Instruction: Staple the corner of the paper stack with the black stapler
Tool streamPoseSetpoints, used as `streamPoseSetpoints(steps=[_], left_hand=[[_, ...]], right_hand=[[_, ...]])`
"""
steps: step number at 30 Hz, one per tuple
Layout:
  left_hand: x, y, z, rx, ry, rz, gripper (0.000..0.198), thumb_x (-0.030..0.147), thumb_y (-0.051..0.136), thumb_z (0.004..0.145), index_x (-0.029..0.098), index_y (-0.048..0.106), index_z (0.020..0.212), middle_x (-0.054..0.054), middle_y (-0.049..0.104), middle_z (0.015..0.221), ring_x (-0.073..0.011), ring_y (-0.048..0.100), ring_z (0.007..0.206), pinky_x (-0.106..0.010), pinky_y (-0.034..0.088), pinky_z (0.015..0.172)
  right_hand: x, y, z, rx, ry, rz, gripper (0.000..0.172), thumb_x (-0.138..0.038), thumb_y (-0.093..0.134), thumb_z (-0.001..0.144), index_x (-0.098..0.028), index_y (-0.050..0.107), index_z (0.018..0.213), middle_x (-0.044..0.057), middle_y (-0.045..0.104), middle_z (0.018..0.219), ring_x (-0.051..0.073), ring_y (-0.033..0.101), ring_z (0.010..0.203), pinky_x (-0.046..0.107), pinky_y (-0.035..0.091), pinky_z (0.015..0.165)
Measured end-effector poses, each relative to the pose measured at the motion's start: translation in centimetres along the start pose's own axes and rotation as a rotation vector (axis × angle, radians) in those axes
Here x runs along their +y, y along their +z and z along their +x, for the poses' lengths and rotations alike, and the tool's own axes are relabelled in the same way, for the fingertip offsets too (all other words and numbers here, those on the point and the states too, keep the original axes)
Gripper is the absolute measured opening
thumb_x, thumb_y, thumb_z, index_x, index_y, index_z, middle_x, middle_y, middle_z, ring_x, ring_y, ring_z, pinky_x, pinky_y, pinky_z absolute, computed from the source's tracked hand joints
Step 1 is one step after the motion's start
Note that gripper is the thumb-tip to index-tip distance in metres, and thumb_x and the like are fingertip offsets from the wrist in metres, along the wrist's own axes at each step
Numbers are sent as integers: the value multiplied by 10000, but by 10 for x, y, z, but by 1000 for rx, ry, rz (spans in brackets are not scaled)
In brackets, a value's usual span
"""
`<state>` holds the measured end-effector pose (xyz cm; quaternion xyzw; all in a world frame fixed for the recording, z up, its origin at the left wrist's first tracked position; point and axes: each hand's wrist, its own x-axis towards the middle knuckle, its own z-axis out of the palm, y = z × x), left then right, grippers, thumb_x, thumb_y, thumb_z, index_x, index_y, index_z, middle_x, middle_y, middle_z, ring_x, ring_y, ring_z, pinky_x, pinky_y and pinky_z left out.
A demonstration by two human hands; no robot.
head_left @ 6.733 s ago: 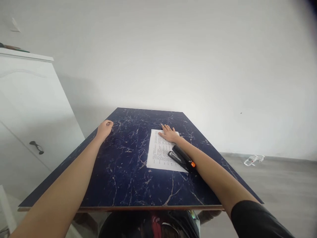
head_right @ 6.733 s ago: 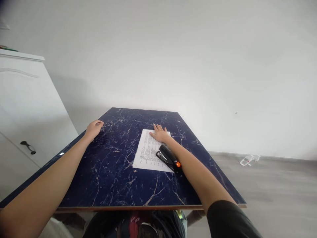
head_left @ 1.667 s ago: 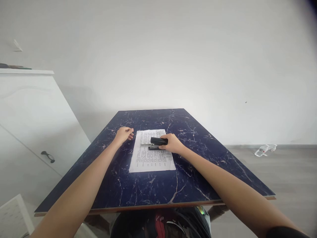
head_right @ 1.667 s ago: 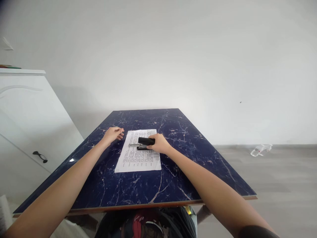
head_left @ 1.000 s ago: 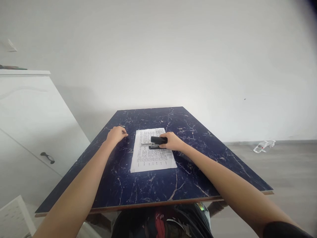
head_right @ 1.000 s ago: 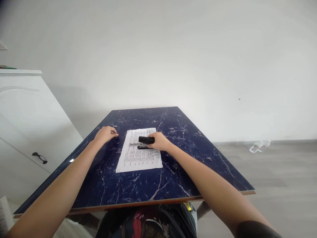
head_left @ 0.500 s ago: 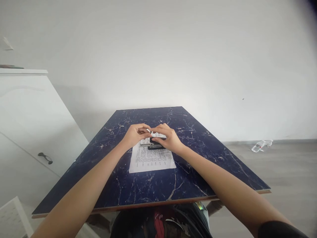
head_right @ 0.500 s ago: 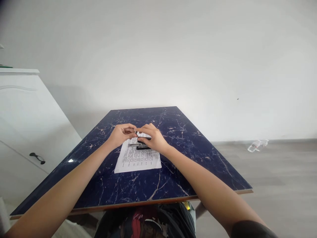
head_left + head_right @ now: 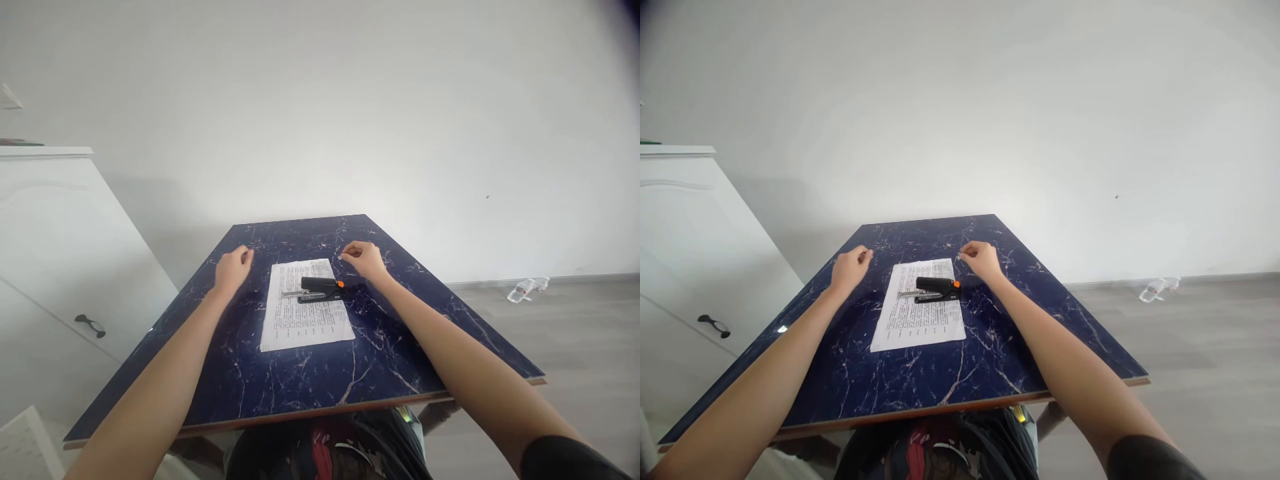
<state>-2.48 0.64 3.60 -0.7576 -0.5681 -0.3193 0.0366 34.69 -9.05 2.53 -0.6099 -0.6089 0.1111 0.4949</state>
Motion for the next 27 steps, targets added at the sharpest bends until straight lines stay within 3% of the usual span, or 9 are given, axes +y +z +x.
streamPoseSetpoints(steps=[3, 6, 9, 12, 19, 23, 27], left_hand=[[-44, 16, 11, -120, -71, 158, 381, 417, 429, 999, 193, 713, 1118, -151, 728, 1162, -300, 661, 1123, -381, 507, 924], [-62, 34, 13, -274, -42, 232, 541, 462, 362, 1019, 188, 551, 1445, -161, 454, 1572, -369, 422, 1432, -562, 408, 1101], [-64, 47, 14, -426, -38, 263, 638, 482, 259, 1041, 184, 332, 1599, -112, 231, 1690, -388, 217, 1540, -667, 254, 1178], [-66, 52, 17, -487, -34, 281, 638, 464, 184, 1048, 214, 251, 1631, -75, 169, 1705, -390, 158, 1557, -707, 198, 1180], [-68, 52, 18, -440, -1, 268, 608, 446, 231, 1047, 212, 320, 1601, -124, 305, 1663, -368, 273, 1527, -700, 244, 1163], [-62, 46, 15, -338, 25, 275, 563, 419, 344, 1030, 196, 435, 1539, -170, 446, 1575, -356, 460, 1413, -582, 391, 1121], [-58, 38, 15, -283, 31, 284, 458, 220, 405, 984, 181, 624, 1384, -159, 611, 1395, -312, 617, 1241, -426, 493, 1034]], right_hand=[[42, -12, 14, -20, 212, -149, 113, -291, 797, 748, -184, 776, 777, 56, 769, 764, 216, 725, 768, 316, 564, 765], [69, -16, 20, -22, 283, -183, 135, -292, 807, 748, -172, 785, 805, 60, 772, 767, 211, 725, 737, 302, 558, 751], [78, -12, 23, 23, 301, -207, 249, -311, 786, 782, -159, 783, 979, 67, 778, 820, 212, 723, 760, 311, 550, 790], [80, -6, 25, 80, 311, -234, 275, -302, 681, 874, -161, 750, 1100, 82, 782, 914, 216, 721, 860, 314, 528, 850], [83, 1, 26, 86, 330, -264, 217, -266, 625, 890, -164, 741, 1043, 95, 773, 974, 223, 710, 924, 293, 511, 829], [82, 1, 25, 84, 324, -272, 210, -258, 625, 882, -162, 740, 1028, 100, 771, 973, 221, 709, 910, 292, 512, 822], [75, -1, 24, 89, 286, -275, 182, -220, 620, 866, -149, 745, 978, 100, 767, 913, 216, 707, 866, 288, 508, 813]])
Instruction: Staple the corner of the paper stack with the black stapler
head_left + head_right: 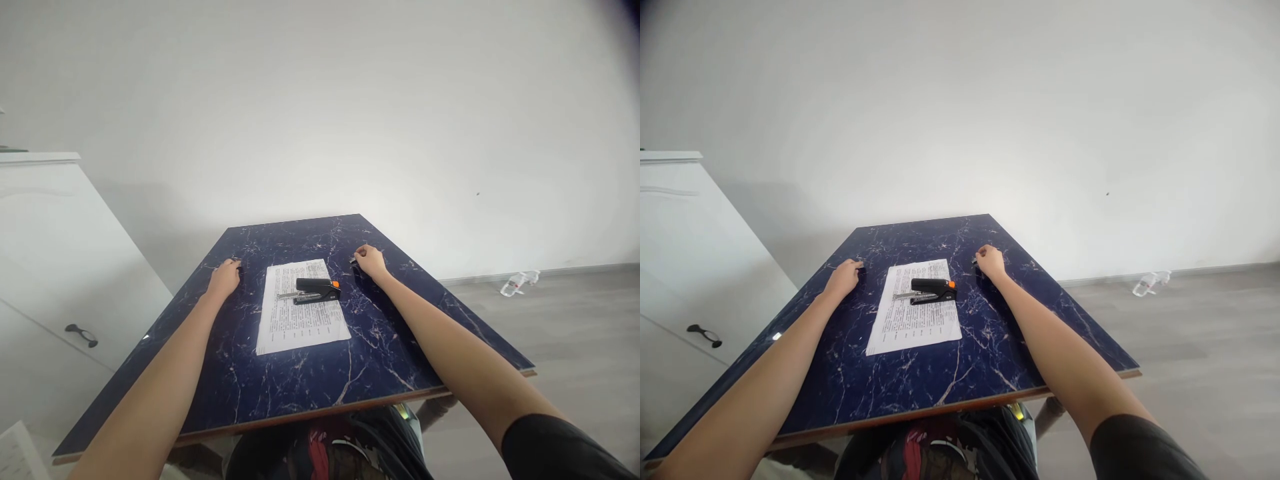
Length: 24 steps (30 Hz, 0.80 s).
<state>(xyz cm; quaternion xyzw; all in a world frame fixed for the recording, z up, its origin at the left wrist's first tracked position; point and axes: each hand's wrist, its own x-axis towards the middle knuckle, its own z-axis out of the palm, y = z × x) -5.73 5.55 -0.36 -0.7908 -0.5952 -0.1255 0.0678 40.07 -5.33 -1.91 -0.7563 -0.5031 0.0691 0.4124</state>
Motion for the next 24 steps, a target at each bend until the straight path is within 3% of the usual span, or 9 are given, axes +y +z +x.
streamPoseSetpoints(steps=[4, 9, 11, 13, 16, 20, 24], left_hand=[[-3, -9, -1, 8, -10, -17, 341, 160, 494, 926, 206, 766, 1127, -111, 726, 1164, -265, 700, 1059, -342, 534, 933], [4, -18, -3, 58, -18, -29, 156, 230, 620, 879, 211, 767, 927, -114, 742, 1113, -294, 700, 1047, -376, 546, 901], [15, -24, -7, 59, -6, -149, 123, 238, 627, 875, 214, 747, 891, -101, 764, 1046, -282, 715, 1013, -379, 550, 903], [32, -33, -14, -14, 61, -391, 123, 259, 613, 891, 218, 725, 918, -69, 784, 935, -240, 742, 897, -355, 565, 876], [65, -49, -28, -186, 278, -655, 146, 350, 661, 883, 227, 715, 939, -50, 793, 922, -214, 753, 856, -349, 574, 895], [100, -66, -43, -284, 374, -728, 228, 414, 757, 814, 228, 744, 946, -69, 788, 1015, -228, 741, 940, -373, 578, 904], [109, -72, -49, -399, 445, -659, 319, 432, 850, 710, 238, 782, 953, -79, 790, 977, -257, 739, 931, -410, 563, 906]], right_hand=[[-14, -4, -8, 16, -109, 18, 172, -187, 581, 870, -161, 748, 902, 82, 760, 876, 204, 690, 833, 282, 494, 807], [-44, -2, -29, -34, -277, 74, 162, -179, 591, 854, -189, 752, 870, 44, 759, 858, 176, 668, 782, 256, 483, 782], [-54, 0, -39, -85, -367, 99, 160, -194, 592, 862, -194, 752, 874, 37, 756, 843, 167, 657, 752, 249, 478, 753], [-62, 4, -48, -148, -471, 108, 166, -204, 584, 878, -192, 750, 873, 38, 749, 823, 166, 646, 729, 252, 468, 727], [-66, 9, -54, -208, -530, 90, 159, -184, 588, 881, -185, 746, 861, 44, 743, 804, 167, 641, 723, 254, 455, 720], [-63, 13, -54, -276, -514, 88, 143, -169, 604, 877, -187, 744, 853, 38, 743, 794, 169, 647, 731, 248, 453, 702], [-58, 14, -52, -314, -503, 95, 145, -159, 605, 876, -185, 746, 854, 41, 749, 805, 170, 648, 719, 251, 455, 692]])
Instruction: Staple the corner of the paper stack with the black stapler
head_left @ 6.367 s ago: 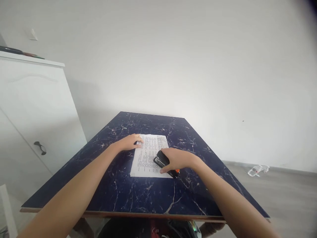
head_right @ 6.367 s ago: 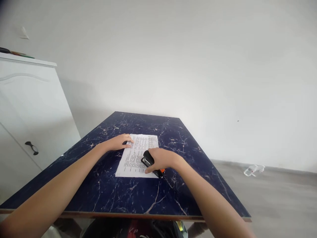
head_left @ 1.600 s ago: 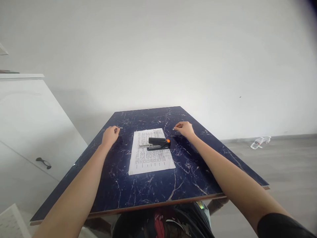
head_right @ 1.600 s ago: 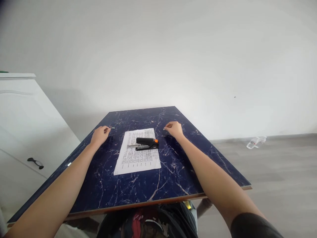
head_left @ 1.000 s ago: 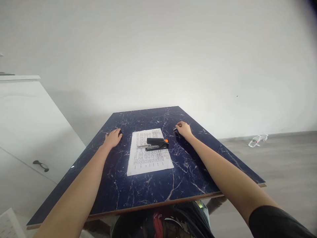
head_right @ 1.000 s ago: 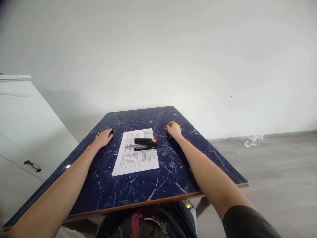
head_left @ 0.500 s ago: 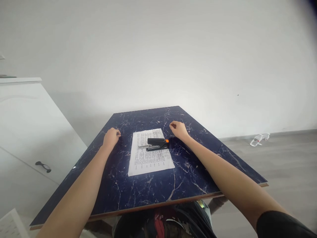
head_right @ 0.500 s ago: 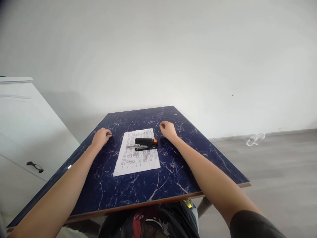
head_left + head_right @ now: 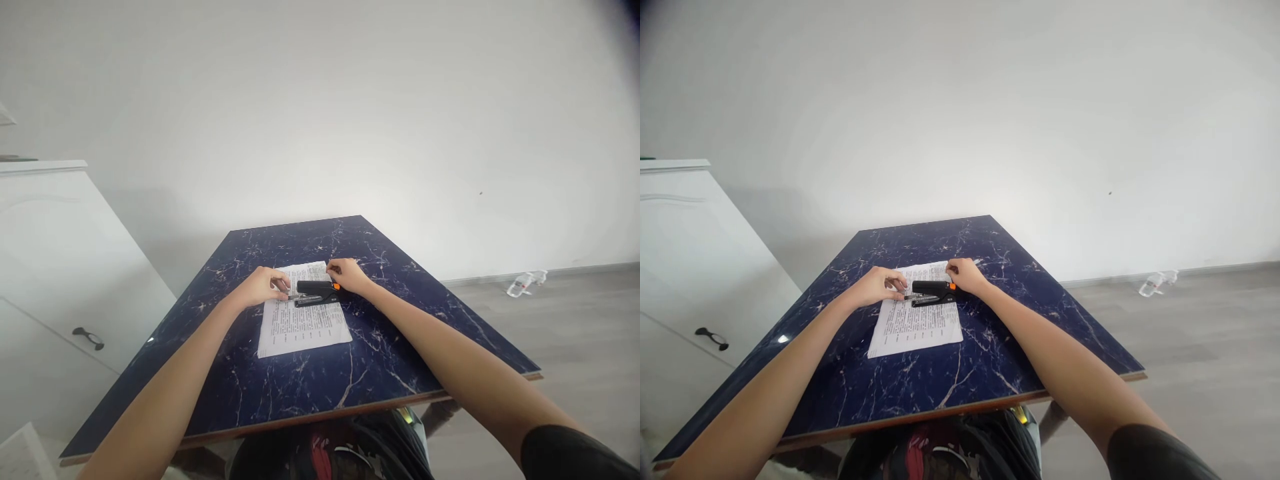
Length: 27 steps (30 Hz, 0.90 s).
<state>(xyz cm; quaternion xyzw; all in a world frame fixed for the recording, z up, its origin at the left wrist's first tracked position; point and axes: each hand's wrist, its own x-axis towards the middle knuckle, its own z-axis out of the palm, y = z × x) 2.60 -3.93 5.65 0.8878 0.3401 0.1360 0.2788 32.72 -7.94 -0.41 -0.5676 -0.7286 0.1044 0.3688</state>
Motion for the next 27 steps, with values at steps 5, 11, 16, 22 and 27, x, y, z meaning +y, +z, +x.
streamPoseSetpoints(steps=[5, 11, 16, 22, 27], left_hand=[[2, 3, 0, -36, 6, 38, 349, 454, 873, 667, 234, 798, 927, -81, 793, 905, -265, 746, 869, -421, 540, 919], [8, 8, 1, -18, -18, 66, 338, 449, 878, 638, 238, 798, 890, -83, 795, 895, -273, 752, 855, -383, 558, 828], [11, 11, 1, -22, -40, 118, 342, 439, 880, 622, 235, 790, 881, -74, 794, 884, -267, 753, 831, -337, 555, 720], [11, 14, 1, -22, -17, 181, 320, 445, 867, 633, 242, 784, 866, -59, 791, 879, -249, 745, 801, -303, 524, 637], [14, 14, -1, -28, -26, 212, 271, 433, 851, 662, 255, 789, 856, -44, 795, 887, -240, 741, 811, -309, 531, 655]], right_hand=[[3, 2, 1, -40, 2, 13, 151, -137, 614, 864, -188, 757, 860, 32, 749, 785, 169, 662, 725, 242, 467, 695], [0, 1, 0, -47, 15, 8, 160, -127, 613, 860, -187, 761, 856, 30, 746, 773, 166, 657, 704, 239, 467, 682], [-2, 0, 0, -50, 21, 2, 157, -127, 621, 860, -192, 765, 861, 30, 755, 785, 168, 662, 707, 244, 467, 689], [-2, -1, 1, -51, 23, -2, 160, -124, 625, 858, -193, 770, 859, 31, 756, 785, 172, 669, 721, 245, 469, 697], [-4, -2, 0, -58, 27, 2, 155, -130, 622, 861, -190, 765, 859, 34, 758, 793, 173, 672, 726, 246, 473, 697]])
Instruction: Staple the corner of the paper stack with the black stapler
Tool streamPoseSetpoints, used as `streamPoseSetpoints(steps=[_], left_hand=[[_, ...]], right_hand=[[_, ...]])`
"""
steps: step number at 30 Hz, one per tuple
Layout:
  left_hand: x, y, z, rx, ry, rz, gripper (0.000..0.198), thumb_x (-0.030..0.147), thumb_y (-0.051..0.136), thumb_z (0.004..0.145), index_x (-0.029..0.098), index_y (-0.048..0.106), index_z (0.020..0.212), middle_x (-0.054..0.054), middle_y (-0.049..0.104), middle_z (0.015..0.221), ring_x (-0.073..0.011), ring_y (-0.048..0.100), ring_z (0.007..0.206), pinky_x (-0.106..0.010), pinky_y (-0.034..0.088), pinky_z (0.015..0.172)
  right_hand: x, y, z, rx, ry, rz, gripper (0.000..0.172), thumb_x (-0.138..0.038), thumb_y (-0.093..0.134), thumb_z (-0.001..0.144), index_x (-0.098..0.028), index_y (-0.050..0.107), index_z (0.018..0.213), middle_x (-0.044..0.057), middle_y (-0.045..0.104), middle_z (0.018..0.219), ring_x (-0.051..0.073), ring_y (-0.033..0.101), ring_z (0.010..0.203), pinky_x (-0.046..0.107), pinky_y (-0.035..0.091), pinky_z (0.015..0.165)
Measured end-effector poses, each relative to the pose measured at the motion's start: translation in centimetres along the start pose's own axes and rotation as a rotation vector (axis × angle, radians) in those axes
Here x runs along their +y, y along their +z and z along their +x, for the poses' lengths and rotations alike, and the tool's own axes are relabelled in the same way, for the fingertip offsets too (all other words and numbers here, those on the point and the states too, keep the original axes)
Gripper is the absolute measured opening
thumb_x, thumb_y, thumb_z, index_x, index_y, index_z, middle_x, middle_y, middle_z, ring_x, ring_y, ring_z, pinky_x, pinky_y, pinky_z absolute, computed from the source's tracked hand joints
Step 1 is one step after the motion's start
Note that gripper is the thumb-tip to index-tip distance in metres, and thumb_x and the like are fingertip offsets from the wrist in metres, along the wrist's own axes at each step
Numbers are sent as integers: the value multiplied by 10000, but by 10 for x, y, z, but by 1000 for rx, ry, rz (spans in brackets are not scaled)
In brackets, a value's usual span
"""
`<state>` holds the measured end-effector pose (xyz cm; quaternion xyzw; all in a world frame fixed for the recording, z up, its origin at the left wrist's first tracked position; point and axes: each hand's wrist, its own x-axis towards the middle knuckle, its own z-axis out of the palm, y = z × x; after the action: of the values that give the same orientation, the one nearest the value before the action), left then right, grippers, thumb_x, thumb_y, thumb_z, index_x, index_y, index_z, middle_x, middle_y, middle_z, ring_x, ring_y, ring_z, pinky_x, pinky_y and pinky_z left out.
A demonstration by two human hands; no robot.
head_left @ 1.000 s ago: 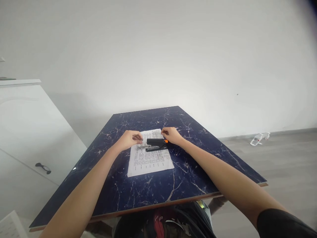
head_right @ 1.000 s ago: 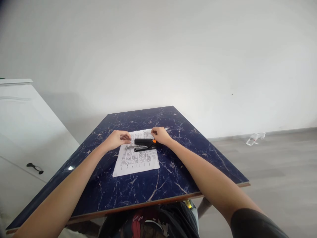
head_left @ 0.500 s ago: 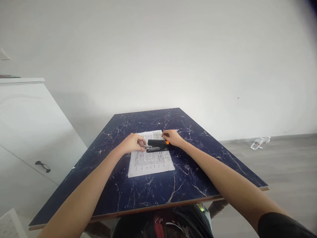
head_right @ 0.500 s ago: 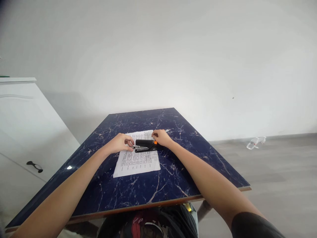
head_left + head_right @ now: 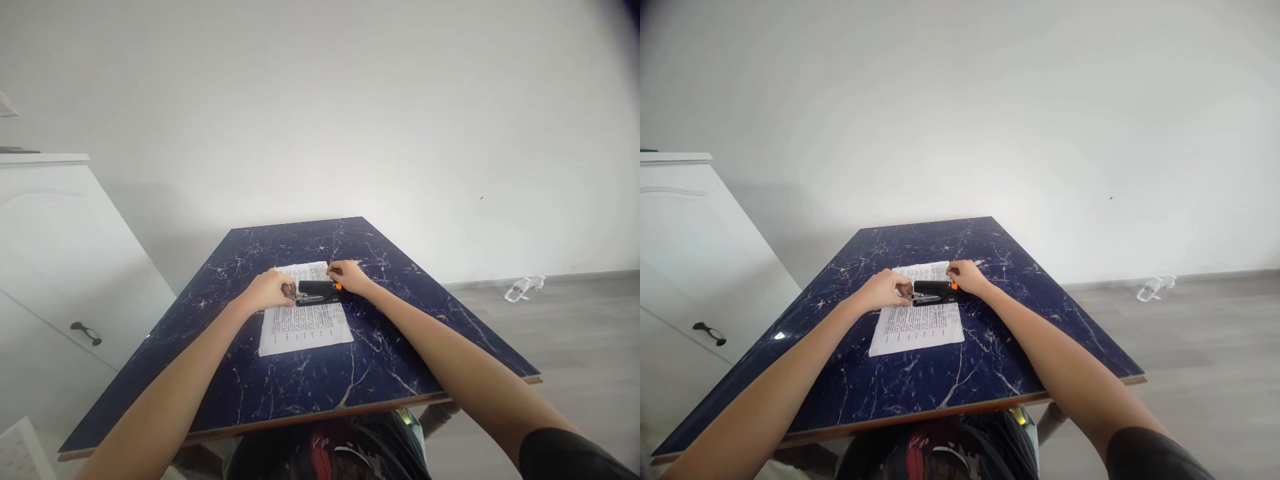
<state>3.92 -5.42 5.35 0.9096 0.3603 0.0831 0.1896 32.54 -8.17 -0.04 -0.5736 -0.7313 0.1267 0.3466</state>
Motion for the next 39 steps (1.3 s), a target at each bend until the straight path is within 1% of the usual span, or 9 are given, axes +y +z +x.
streamPoseSetpoints(steps=[7, 11, 15, 17, 21, 28, 33, 36, 39], left_hand=[[1, -2, -1, -10, 27, -8, 260, 423, 846, 673, 255, 804, 867, -50, 796, 901, -237, 745, 847, -311, 553, 711], [-13, -11, -3, -100, 40, -130, 400, 427, 872, 649, 257, 809, 1005, -74, 794, 1018, -256, 741, 944, -331, 576, 798], [-34, -19, -7, -188, 50, -217, 370, 374, 850, 687, 267, 815, 1039, -78, 791, 1058, -256, 736, 970, -342, 576, 839], [-41, -18, -7, -187, 56, -254, 301, 351, 835, 708, 264, 826, 996, -73, 798, 1006, -251, 741, 941, -346, 574, 853], [-38, -5, -3, -83, 69, -313, 219, 342, 814, 738, 255, 832, 939, -64, 801, 926, -243, 744, 887, -345, 571, 842], [-10, 11, 5, 167, 247, -342, 91, 247, 731, 799, 208, 802, 840, -41, 787, 846, -209, 716, 797, -293, 546, 773], [-7, 12, 6, 123, 344, -283, 144, 272, 669, 856, 200, 776, 791, -36, 766, 786, -204, 706, 752, -294, 537, 736], [-12, 10, 9, 183, 263, -271, 156, 352, 742, 811, 220, 779, 884, -45, 778, 885, -232, 719, 849, -326, 546, 802], [-23, 7, 12, 382, 8, -157, 321, 478, 732, 819, 224, 746, 1013, -94, 764, 1052, -280, 704, 1002, -379, 538, 892]], right_hand=[[3, 0, 1, 1, -12, 2, 147, -166, 618, 869, -193, 762, 874, 29, 754, 788, 173, 665, 715, 255, 476, 699], [-4, -11, -2, 10, -40, 85, 225, -315, 567, 952, -195, 757, 943, 42, 763, 884, 187, 677, 810, 272, 493, 755], [-21, -17, -8, -164, -238, 200, 315, -463, 574, 967, -210, 752, 1023, 55, 753, 1039, 196, 676, 906, 263, 489, 771], [-28, -13, -11, -241, -302, 168, 328, -503, 659, 910, -210, 748, 1027, 53, 744, 999, 193, 661, 855, 257, 470, 724], [-35, -2, -14, -291, -340, 101, 340, -529, 703, 872, -190, 717, 901, 19, 673, 780, 157, 573, 664, 252, 404, 609], [-45, -3, -21, -183, -349, 250, 375, -551, 689, 882, -182, 634, 843, -10, 571, 725, 133, 497, 632, 245, 366, 595], [-56, -2, -24, -212, -352, 288, 436, -596, 706, 855, -168, 630, 814, -8, 556, 694, 125, 478, 605, 247, 363, 575], [-58, -2, -20, -169, -293, 251, 451, -609, 725, 830, -163, 664, 818, 1, 584, 695, 129, 494, 604, 253, 366, 572], [-56, -8, -11, -90, -156, 146, 433, -589, 734, 822, -160, 717, 881, 26, 643, 733, 140, 528, 609, 262, 366, 565]])
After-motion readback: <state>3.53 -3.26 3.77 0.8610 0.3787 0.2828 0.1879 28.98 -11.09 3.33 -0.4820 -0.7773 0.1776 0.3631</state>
